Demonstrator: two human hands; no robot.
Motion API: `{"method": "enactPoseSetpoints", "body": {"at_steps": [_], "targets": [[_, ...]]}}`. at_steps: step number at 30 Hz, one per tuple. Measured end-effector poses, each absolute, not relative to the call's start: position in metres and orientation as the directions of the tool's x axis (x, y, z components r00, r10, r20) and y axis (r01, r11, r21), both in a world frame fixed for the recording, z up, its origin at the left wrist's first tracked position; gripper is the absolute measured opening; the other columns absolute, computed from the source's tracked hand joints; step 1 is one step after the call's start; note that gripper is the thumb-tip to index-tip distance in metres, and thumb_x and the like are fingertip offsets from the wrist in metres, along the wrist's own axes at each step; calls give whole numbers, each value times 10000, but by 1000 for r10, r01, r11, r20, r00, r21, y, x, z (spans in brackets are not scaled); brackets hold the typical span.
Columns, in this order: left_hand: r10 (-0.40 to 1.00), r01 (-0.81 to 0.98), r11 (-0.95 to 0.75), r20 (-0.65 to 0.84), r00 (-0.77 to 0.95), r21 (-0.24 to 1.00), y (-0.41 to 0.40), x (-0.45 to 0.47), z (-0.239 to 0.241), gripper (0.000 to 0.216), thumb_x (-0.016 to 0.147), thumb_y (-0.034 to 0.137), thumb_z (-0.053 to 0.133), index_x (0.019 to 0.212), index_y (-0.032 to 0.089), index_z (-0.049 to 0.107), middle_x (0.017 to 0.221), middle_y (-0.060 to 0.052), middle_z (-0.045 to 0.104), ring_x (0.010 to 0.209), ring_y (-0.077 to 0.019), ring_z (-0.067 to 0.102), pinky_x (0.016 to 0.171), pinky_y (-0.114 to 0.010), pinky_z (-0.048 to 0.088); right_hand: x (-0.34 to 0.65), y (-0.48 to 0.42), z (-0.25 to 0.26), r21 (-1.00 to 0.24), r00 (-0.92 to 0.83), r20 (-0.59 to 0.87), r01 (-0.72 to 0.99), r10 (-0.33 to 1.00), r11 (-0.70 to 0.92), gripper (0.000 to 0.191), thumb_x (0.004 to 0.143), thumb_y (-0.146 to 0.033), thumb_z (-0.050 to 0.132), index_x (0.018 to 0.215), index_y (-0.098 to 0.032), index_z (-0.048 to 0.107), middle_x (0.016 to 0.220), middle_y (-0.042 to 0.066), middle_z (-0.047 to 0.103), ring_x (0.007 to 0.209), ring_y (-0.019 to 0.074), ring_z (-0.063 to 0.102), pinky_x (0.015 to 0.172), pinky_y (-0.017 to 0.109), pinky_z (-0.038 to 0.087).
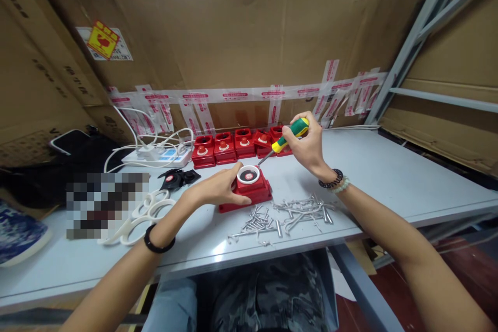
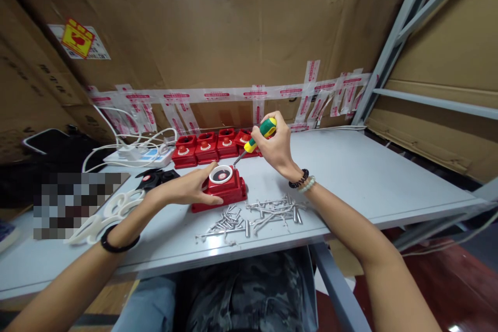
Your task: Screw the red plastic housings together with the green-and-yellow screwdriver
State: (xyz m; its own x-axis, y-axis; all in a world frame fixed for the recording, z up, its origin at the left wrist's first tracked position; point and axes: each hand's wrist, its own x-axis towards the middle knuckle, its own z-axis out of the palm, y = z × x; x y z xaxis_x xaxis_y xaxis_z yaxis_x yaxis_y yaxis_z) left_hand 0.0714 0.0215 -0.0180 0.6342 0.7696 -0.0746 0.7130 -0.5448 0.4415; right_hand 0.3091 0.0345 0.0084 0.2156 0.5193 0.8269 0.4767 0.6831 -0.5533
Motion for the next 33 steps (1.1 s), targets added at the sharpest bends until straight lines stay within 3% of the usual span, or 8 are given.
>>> {"method": "enactPoseSetpoints", "body": {"at_steps": [13, 17, 21, 25, 28, 31, 33], "targets": [[776, 732, -535, -96, 624, 422, 21, 72, -18, 735, 678, 643, 649, 1196, 167, 435, 1100, -125, 650, 1015, -323, 619, 765, -329, 463, 303, 32, 11, -519, 51, 815, 508, 577, 688, 173, 735, -226, 603, 792, -221, 440, 652, -70, 451, 559, 90, 414, 543, 243, 368], [782, 738, -519, -109, 614, 431, 22, 72, -18, 772, 666, 633, 655, 1231, 159, 426, 1096, -125, 657, 1016, -327, 619, 774, -334, 454, 293, 29, 29, -447, -107, 781, 593, 615, 670, 187, 763, -259, 612, 813, -221, 436, 626, -67, 458, 538, 92, 405, 534, 244, 339], [773, 718, -529, -90, 628, 453, 21, 72, -17, 789, 662, 614, 666, 1252, 156, 414, 1126, -127, 651, 1029, -320, 614, 789, -340, 454, 280, 25, 48, -274, -288, 717, 720, 634, 637, 207, 837, -377, 575, 881, -209, 462, 629, -46, 479, 525, 104, 377, 547, 267, 300], [758, 693, -548, -72, 648, 469, 21, 73, -17, 765, 663, 600, 672, 1236, 162, 419, 1110, -125, 657, 986, -309, 625, 773, -348, 463, 270, 25, 53, -331, -458, 639, 562, 618, 758, 135, 920, -297, 438, 1022, -211, 464, 734, -28, 526, 576, 110, 443, 590, 260, 357], [757, 686, -551, -61, 650, 475, 22, 73, -18, 726, 663, 586, 680, 1207, 178, 427, 1108, -120, 657, 954, -301, 633, 759, -344, 469, 266, 29, 47, -354, -425, 691, 507, 585, 786, 159, 919, -304, 472, 1047, -217, 506, 721, -42, 528, 570, 98, 455, 601, 248, 366], [755, 677, -555, -48, 654, 484, 22, 72, -18, 730, 656, 575, 685, 1216, 193, 415, 1112, -112, 654, 954, -299, 633, 758, -343, 470, 266, 31, 41, -310, -306, 754, 614, 581, 726, 198, 896, -389, 524, 951, -203, 561, 640, -46, 503, 537, 100, 420, 587, 261, 343], [752, 672, -557, -47, 657, 488, 22, 72, -18, 736, 661, 574, 676, 1226, 187, 407, 1091, -108, 658, 932, -293, 638, 750, -343, 470, 267, 29, 42, -310, -287, 749, 645, 598, 698, 221, 904, -387, 498, 1004, -202, 566, 649, -41, 516, 531, 105, 418, 585, 269, 340]]}}
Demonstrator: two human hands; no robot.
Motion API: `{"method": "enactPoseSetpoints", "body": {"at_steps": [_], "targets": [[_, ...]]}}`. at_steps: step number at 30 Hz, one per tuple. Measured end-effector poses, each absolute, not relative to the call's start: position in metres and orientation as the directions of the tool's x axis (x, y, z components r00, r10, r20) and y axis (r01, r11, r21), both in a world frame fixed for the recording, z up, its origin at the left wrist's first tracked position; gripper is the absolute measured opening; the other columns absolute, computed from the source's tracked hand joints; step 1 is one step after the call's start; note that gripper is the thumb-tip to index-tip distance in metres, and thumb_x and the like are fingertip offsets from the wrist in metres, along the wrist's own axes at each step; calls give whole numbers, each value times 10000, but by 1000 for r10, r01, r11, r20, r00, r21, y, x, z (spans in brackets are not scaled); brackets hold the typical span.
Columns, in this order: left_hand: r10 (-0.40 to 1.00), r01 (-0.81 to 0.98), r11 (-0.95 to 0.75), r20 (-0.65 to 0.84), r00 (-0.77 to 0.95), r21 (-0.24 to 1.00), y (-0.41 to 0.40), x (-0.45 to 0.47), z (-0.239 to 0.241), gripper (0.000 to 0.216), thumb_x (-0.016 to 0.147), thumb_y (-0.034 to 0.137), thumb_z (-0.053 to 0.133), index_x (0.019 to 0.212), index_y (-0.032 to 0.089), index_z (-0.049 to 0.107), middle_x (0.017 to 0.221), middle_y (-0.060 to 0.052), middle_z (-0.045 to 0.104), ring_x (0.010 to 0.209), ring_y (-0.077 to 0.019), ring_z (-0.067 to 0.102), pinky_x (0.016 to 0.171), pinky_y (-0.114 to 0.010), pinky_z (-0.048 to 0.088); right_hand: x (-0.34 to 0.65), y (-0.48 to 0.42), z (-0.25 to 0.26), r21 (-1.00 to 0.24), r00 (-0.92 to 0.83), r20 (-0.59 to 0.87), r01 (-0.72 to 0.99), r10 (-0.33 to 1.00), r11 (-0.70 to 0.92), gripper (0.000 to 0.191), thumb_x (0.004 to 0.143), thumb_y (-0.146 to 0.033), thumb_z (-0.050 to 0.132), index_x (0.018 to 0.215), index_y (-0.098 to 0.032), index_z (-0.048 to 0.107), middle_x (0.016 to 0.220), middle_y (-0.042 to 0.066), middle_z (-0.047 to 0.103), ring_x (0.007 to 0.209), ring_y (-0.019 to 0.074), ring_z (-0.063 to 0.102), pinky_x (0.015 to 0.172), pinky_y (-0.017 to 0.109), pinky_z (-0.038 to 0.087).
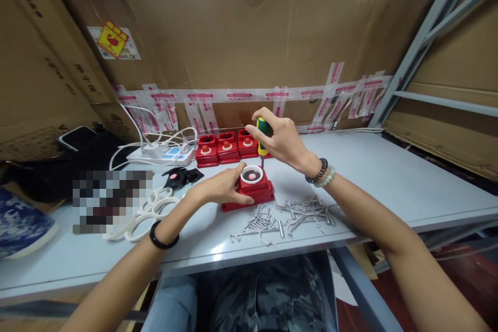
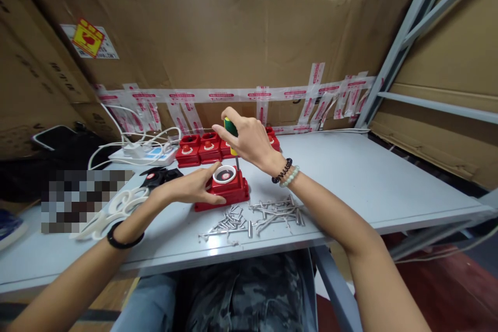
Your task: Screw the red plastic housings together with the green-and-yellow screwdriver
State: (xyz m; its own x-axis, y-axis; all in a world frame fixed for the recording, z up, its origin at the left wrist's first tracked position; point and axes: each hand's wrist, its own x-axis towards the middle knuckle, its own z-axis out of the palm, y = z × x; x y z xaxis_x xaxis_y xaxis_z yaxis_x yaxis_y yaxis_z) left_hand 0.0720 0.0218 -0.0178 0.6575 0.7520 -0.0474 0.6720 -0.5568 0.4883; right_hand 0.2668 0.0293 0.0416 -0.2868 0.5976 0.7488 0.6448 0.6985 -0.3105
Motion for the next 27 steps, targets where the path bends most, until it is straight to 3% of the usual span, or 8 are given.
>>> {"method": "enactPoseSetpoints", "body": {"at_steps": [5, 9, 12, 15, 18, 23, 27], "targets": [[747, 669, -556, -57, 663, 493, 21, 72, -17, 703, 672, 572, 674, 1203, 188, 419, 1131, -109, 652, 1001, -299, 629, 782, -333, 475, 270, 24, 48, -380, -414, 648, 551, 639, 743, 317, 889, -212, 445, 1200, -228, 507, 759, -32, 583, 551, 103, 464, 588, 255, 363], [766, 707, -548, -73, 639, 446, 22, 72, -18, 723, 676, 599, 661, 1205, 168, 423, 1130, -126, 651, 1007, -314, 626, 769, -336, 472, 268, 30, 42, -267, -315, 727, 689, 610, 674, 271, 878, -365, 547, 1103, -215, 569, 684, -23, 569, 540, 115, 449, 575, 263, 341], [766, 710, -548, -76, 639, 442, 23, 72, -19, 748, 667, 615, 659, 1214, 162, 425, 1100, -128, 657, 965, -305, 638, 758, -334, 467, 268, 34, 39, -207, -259, 755, 778, 603, 594, 315, 879, -389, 532, 1146, -223, 556, 681, -6, 561, 604, 149, 479, 593, 274, 347], [754, 688, -558, -62, 654, 465, 23, 72, -18, 745, 664, 598, 660, 1227, 175, 417, 1134, -121, 650, 983, -304, 633, 777, -334, 463, 272, 32, 42, -270, -377, 693, 654, 614, 707, 361, 885, -246, 458, 1245, -239, 480, 838, 14, 607, 698, 155, 515, 634, 277, 394], [761, 698, -553, -65, 645, 454, 22, 72, -17, 733, 662, 589, 668, 1213, 174, 420, 1161, -132, 644, 1001, -317, 626, 774, -340, 465, 274, 30, 43, -346, -471, 642, 525, 605, 777, 397, 876, -208, 472, 1270, -252, 453, 842, -12, 617, 621, 121, 491, 605, 258, 399], [766, 709, -551, -70, 639, 440, 21, 72, -16, 753, 668, 602, 660, 1225, 165, 403, 1179, -142, 636, 1020, -320, 626, 780, -334, 469, 270, 33, 38, -235, -302, 745, 715, 595, 658, 342, 854, -387, 575, 1147, -211, 557, 778, 3, 600, 627, 139, 489, 617, 282, 373], [763, 708, -561, -65, 643, 429, 21, 72, -16, 736, 674, 598, 656, 1221, 175, 406, 1181, -139, 636, 1011, -317, 632, 798, -341, 468, 274, 33, 42, -339, -439, 642, 573, 629, 746, 452, 821, -192, 509, 1266, -227, 436, 949, 28, 618, 696, 138, 515, 652, 280, 418]]}}
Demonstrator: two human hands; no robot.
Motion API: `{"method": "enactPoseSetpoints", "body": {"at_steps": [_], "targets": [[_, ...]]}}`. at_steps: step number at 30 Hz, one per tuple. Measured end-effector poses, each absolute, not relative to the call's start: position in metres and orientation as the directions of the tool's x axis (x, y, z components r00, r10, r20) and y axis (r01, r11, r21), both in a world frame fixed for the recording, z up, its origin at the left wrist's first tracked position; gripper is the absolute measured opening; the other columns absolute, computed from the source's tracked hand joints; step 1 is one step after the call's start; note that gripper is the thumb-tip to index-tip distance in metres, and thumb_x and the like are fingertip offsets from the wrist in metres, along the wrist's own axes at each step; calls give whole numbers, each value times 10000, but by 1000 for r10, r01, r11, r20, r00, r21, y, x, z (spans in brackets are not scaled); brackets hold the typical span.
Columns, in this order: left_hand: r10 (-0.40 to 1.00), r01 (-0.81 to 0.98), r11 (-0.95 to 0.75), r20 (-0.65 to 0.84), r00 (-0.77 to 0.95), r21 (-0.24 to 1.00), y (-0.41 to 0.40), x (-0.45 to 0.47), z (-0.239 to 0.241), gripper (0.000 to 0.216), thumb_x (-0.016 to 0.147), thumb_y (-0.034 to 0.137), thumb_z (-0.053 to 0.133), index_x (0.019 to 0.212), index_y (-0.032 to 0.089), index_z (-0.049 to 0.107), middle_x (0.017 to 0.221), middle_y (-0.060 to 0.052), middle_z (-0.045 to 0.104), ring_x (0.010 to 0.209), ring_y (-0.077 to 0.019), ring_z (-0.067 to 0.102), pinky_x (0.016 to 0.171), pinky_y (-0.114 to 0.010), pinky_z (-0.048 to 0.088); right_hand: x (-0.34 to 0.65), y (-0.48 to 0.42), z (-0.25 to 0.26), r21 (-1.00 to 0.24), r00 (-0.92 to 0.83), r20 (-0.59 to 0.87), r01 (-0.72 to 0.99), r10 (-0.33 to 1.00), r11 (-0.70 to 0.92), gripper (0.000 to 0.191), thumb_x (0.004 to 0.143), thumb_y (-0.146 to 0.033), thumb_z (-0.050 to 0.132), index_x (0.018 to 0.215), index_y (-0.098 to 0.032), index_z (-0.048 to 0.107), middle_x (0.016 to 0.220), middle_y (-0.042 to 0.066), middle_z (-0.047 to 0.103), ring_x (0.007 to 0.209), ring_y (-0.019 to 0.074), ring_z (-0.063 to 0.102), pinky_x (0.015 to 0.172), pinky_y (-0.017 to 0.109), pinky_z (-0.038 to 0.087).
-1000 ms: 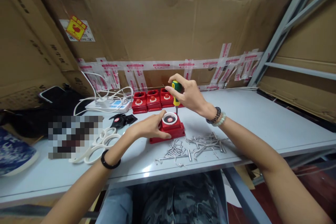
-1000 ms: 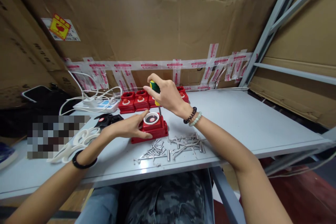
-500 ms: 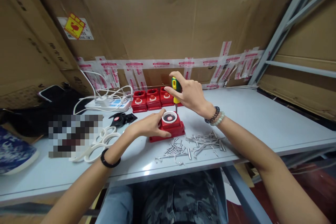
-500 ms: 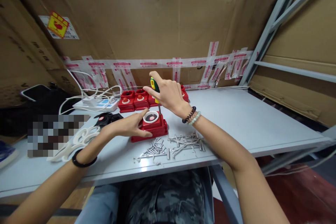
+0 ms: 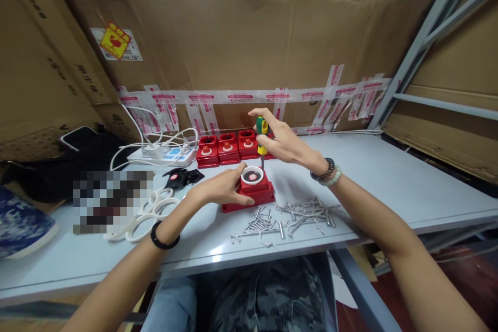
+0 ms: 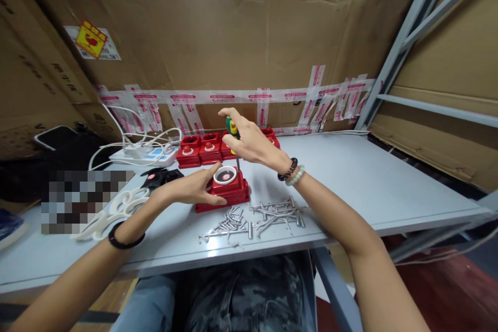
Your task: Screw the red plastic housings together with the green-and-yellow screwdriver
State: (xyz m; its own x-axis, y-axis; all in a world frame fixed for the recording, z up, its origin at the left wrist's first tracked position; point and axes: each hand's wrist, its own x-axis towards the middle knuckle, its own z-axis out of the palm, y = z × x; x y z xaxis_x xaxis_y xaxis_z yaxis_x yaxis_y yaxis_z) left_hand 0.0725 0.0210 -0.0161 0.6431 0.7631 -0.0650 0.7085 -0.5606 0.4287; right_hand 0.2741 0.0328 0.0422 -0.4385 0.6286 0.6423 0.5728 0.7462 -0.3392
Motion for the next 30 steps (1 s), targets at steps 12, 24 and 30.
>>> {"method": "enactPoseSetpoints", "body": {"at_steps": [12, 24, 30], "targets": [[777, 716, -547, -56, 627, 435, 19, 73, -18, 778, 698, 686, 612, 1243, 165, 417, 1217, -158, 625, 1086, -350, 609, 830, -360, 475, 271, 31, 45, -237, -397, 649, 705, 649, 669, 317, 814, -247, 623, 1099, -195, 494, 742, -10, 591, 567, 112, 449, 572, 258, 349], [763, 610, -594, 129, 633, 525, 13, 77, -23, 519, 853, 595, 500, 1174, 194, 423, 1180, -128, 634, 1000, -261, 631, 883, -358, 466, 281, 24, 57, -357, -556, 511, 556, 656, 750, 393, 840, -146, 392, 1229, -197, 425, 750, -18, 551, 563, 110, 423, 596, 263, 357], [768, 622, -588, 116, 630, 516, 16, 77, -24, 547, 818, 603, 552, 1169, 209, 407, 1186, -125, 631, 1004, -272, 631, 874, -368, 468, 282, 26, 56, -332, -434, 630, 599, 644, 728, 225, 837, -355, 615, 982, -192, 560, 739, -17, 568, 593, 103, 445, 597, 249, 350]]}}
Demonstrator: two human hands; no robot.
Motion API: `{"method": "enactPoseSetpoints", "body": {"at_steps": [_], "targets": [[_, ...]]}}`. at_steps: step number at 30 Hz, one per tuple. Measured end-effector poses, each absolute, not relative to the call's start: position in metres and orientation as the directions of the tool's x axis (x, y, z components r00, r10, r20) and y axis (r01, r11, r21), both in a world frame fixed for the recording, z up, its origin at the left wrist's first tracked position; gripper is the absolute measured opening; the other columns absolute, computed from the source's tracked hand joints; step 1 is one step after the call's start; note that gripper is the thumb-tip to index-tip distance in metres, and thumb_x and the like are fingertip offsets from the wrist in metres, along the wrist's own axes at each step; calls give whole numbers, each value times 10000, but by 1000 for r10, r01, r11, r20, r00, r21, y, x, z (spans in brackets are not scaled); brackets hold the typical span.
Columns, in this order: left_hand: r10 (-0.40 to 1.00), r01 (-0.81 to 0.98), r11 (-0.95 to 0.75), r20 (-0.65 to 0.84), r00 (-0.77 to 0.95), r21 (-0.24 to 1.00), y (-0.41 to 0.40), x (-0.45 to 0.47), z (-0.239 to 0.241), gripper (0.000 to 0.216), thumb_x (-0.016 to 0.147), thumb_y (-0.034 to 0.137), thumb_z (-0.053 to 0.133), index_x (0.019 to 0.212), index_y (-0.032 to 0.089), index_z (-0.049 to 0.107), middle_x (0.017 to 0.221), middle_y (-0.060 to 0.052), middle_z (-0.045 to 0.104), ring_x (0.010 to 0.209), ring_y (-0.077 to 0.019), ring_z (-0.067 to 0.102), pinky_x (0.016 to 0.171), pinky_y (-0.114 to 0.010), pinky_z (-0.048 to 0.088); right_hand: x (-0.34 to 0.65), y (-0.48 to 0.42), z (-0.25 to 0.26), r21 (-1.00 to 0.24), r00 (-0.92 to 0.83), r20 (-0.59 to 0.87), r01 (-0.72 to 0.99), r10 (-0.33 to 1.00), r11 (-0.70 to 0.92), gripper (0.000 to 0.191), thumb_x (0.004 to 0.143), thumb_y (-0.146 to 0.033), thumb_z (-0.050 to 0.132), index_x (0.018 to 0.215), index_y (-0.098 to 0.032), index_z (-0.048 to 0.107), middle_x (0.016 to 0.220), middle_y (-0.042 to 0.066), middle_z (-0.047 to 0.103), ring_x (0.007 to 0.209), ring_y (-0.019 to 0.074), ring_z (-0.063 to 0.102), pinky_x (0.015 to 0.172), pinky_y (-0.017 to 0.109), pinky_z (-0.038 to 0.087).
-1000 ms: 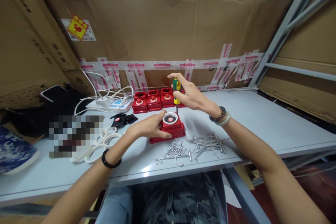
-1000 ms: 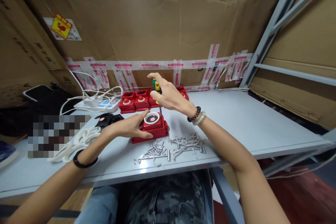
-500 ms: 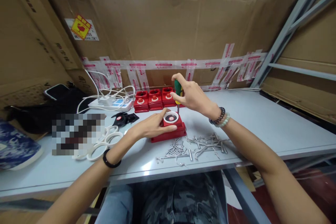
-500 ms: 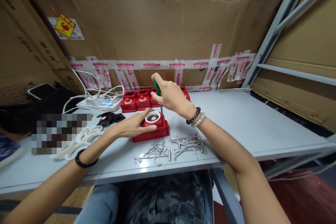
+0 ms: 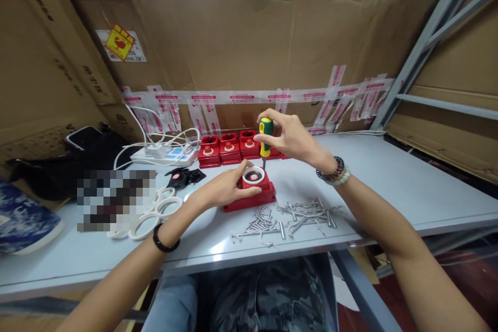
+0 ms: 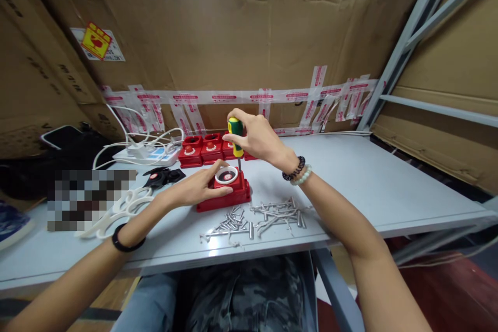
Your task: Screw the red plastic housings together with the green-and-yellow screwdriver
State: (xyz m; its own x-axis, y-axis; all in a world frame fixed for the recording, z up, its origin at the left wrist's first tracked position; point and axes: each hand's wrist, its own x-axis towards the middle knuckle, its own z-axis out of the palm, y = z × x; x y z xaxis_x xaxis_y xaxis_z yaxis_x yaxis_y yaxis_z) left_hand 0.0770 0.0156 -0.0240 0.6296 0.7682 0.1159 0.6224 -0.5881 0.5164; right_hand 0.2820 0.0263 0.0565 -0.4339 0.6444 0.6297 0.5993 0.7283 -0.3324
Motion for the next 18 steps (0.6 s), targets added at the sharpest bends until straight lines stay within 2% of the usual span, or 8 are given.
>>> {"method": "enactPoseSetpoints", "body": {"at_steps": [2, 4, 6, 8, 11, 15, 18], "targets": [[770, 632, -590, 114, 628, 502, 15, 77, -24, 560, 809, 604, 564, 1174, 211, 403, 1186, -127, 631, 1010, -282, 630, 871, -376, 468, 279, 26, 53, -293, -314, 689, 704, 654, 647, 283, 826, -461, 622, 876, -187, 569, 620, -35, 507, 543, 105, 401, 571, 261, 321], [766, 632, -595, 112, 633, 497, 15, 77, -23, 558, 809, 600, 567, 1176, 214, 400, 1172, -123, 639, 1001, -283, 635, 859, -375, 472, 277, 25, 51, -268, -273, 707, 750, 653, 604, 306, 862, -487, 563, 896, -184, 585, 598, -33, 494, 535, 111, 399, 573, 272, 313], [760, 626, -599, 109, 641, 500, 14, 77, -22, 543, 816, 591, 565, 1170, 215, 400, 1153, -118, 649, 980, -276, 644, 846, -367, 477, 277, 25, 50, -307, -308, 679, 705, 666, 639, 280, 915, -415, 486, 1025, -178, 586, 654, -17, 541, 564, 119, 446, 599, 274, 339], [755, 621, -605, 110, 647, 498, 14, 77, -22, 528, 823, 586, 561, 1163, 216, 400, 1143, -115, 656, 965, -273, 651, 839, -362, 479, 279, 25, 50, -398, -376, 636, 588, 674, 704, 294, 939, -325, 433, 1170, -177, 537, 744, -1, 591, 607, 119, 496, 628, 266, 376], [751, 625, -618, 123, 648, 478, 15, 77, -23, 519, 829, 589, 549, 1165, 223, 397, 1181, -119, 645, 993, -283, 650, 844, -363, 479, 278, 27, 48, -469, -440, 631, 440, 639, 766, 308, 923, -335, 476, 1190, -186, 520, 822, 1, 603, 618, 103, 504, 626, 244, 397], [757, 647, -623, 129, 641, 440, 16, 77, -25, 541, 828, 601, 538, 1191, 225, 395, 1212, -128, 635, 1022, -304, 648, 849, -375, 478, 272, 27, 44, -388, -359, 702, 531, 615, 753, 288, 888, -410, 549, 1066, -186, 586, 724, -30, 551, 547, 85, 414, 603, 245, 358], [755, 651, -629, 130, 643, 425, 17, 77, -26, 557, 829, 612, 526, 1207, 224, 394, 1220, -130, 636, 1050, -313, 642, 849, -371, 478, 269, 25, 46, -380, -366, 672, 576, 644, 724, 315, 936, -351, 450, 1177, -178, 558, 704, -30, 549, 540, 93, 410, 617, 262, 350]]}}
